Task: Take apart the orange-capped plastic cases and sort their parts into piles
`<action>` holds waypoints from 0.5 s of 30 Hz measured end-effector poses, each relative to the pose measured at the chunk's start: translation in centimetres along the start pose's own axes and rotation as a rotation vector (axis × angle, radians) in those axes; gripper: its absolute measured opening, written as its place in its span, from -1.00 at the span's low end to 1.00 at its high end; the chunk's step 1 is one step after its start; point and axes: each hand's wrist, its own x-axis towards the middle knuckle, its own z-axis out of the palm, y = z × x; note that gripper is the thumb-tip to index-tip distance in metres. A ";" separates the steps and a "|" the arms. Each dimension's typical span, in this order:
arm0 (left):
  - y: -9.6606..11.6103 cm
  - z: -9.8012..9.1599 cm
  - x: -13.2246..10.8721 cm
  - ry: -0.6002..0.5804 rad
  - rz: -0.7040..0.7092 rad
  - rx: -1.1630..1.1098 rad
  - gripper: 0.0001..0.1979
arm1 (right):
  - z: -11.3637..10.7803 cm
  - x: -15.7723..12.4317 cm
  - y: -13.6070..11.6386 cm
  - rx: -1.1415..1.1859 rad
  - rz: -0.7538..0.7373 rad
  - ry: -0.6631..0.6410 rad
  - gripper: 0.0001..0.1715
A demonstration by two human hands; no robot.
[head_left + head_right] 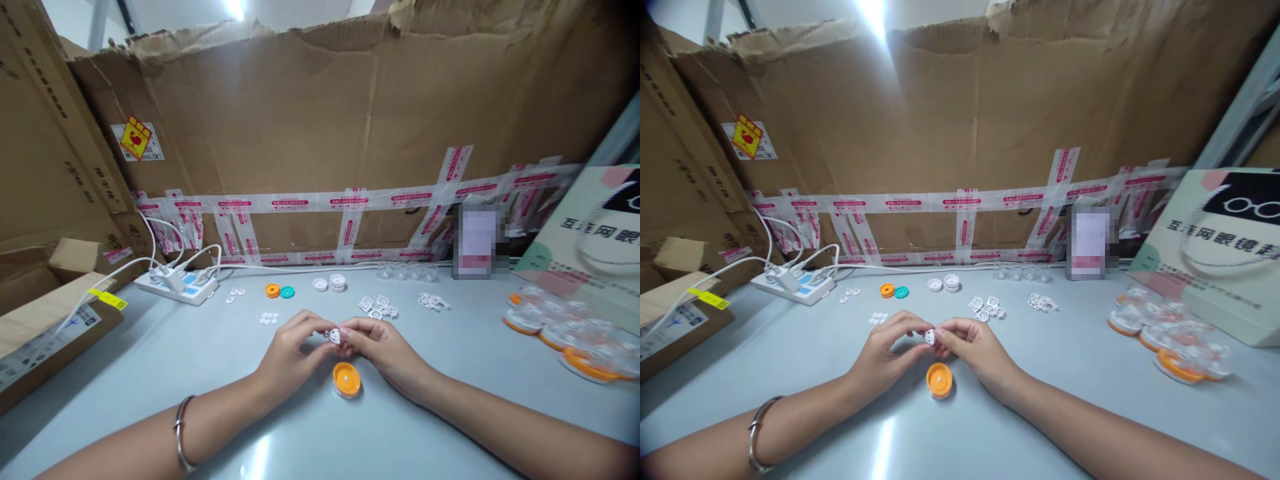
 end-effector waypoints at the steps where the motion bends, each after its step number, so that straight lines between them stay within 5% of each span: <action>1: -0.2 0.0 0.0 -0.004 0.042 0.029 -0.86 | 0.0 0.0 0.0 0.000 0.001 0.000 -0.72; 9: -0.9 0.3 0.0 0.011 0.328 0.298 -0.85 | 0.0 0.0 -0.1 -0.037 0.023 0.026 -0.69; 15: -0.8 0.4 -0.1 0.001 0.370 0.335 -0.86 | 0.1 -0.1 0.1 -0.086 -0.009 0.045 -0.69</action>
